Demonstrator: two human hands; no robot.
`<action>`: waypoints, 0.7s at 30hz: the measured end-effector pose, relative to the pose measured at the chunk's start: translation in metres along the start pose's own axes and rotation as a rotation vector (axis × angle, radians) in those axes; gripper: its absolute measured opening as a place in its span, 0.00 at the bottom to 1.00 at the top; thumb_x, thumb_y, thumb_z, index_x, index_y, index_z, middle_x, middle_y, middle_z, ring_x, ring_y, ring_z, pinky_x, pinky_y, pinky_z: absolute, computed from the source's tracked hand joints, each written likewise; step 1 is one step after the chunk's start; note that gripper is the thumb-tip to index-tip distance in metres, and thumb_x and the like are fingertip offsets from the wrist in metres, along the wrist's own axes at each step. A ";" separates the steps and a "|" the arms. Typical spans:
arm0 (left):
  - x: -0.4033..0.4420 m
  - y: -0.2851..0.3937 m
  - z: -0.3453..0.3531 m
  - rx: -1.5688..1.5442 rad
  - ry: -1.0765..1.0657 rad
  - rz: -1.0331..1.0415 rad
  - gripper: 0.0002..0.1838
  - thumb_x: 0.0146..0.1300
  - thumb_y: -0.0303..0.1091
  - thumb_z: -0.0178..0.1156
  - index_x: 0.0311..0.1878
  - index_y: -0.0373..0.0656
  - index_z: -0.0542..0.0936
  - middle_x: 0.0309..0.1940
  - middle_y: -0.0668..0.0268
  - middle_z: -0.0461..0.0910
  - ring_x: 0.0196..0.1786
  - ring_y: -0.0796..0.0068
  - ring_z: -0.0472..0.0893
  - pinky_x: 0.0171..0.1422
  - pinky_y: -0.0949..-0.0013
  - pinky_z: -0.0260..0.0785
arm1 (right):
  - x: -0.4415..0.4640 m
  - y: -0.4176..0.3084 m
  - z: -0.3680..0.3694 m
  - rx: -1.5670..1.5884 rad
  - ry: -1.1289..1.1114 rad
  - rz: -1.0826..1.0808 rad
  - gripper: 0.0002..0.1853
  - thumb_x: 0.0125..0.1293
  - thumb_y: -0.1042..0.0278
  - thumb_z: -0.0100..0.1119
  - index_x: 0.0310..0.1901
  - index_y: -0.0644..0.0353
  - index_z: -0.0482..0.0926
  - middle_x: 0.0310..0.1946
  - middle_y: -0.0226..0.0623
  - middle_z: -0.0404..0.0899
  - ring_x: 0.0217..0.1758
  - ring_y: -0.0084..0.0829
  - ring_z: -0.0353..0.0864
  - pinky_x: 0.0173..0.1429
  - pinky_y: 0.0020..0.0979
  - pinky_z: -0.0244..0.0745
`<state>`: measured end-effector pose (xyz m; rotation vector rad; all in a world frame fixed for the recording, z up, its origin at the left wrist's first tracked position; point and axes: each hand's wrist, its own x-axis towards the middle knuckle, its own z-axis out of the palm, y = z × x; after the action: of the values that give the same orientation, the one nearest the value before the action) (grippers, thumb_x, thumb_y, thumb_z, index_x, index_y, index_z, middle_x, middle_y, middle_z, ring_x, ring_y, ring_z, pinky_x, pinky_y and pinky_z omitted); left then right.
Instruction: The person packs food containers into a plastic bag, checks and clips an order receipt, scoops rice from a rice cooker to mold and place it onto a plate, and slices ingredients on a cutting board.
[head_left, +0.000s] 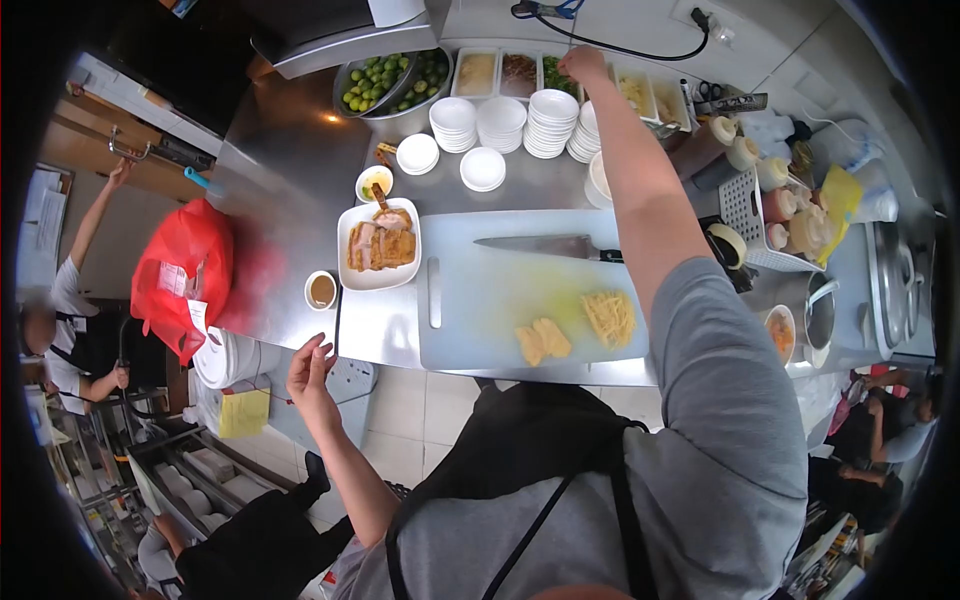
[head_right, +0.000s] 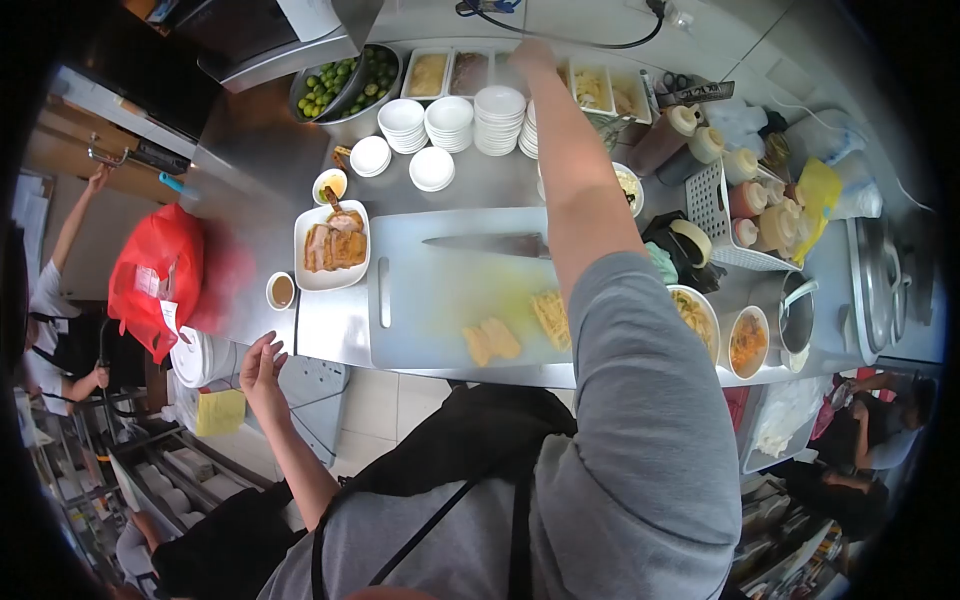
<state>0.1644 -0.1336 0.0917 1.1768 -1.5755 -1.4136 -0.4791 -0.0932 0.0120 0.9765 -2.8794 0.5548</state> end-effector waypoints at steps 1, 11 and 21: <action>0.001 0.000 0.001 -0.016 -0.010 -0.007 0.11 0.60 0.33 0.53 0.42 0.36 0.76 0.41 0.61 0.76 0.41 0.73 0.76 0.44 0.72 0.69 | 0.005 0.008 0.008 0.093 0.002 0.059 0.04 0.45 0.72 0.61 0.26 0.57 0.81 0.29 0.38 0.79 0.37 0.31 0.79 0.38 0.28 0.76; 0.008 0.017 0.044 -0.057 -0.243 0.011 0.10 0.59 0.31 0.54 0.42 0.36 0.76 0.41 0.61 0.76 0.42 0.73 0.76 0.45 0.71 0.70 | -0.080 0.037 -0.053 1.616 0.058 0.068 0.13 0.57 0.77 0.53 0.45 0.68 0.71 0.41 0.41 0.74 0.44 0.35 0.76 0.49 0.23 0.74; 0.007 0.028 0.094 -0.064 -0.633 0.076 0.09 0.58 0.32 0.55 0.40 0.39 0.77 0.40 0.64 0.77 0.41 0.75 0.75 0.44 0.73 0.68 | -0.370 0.099 -0.262 1.150 0.269 0.321 0.13 0.56 0.72 0.56 0.43 0.68 0.74 0.39 0.39 0.77 0.41 0.28 0.78 0.48 0.23 0.72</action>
<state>0.0705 -0.1084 0.1046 0.6441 -1.9427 -1.8827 -0.2601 0.2858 0.1653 0.3569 -2.3184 2.2641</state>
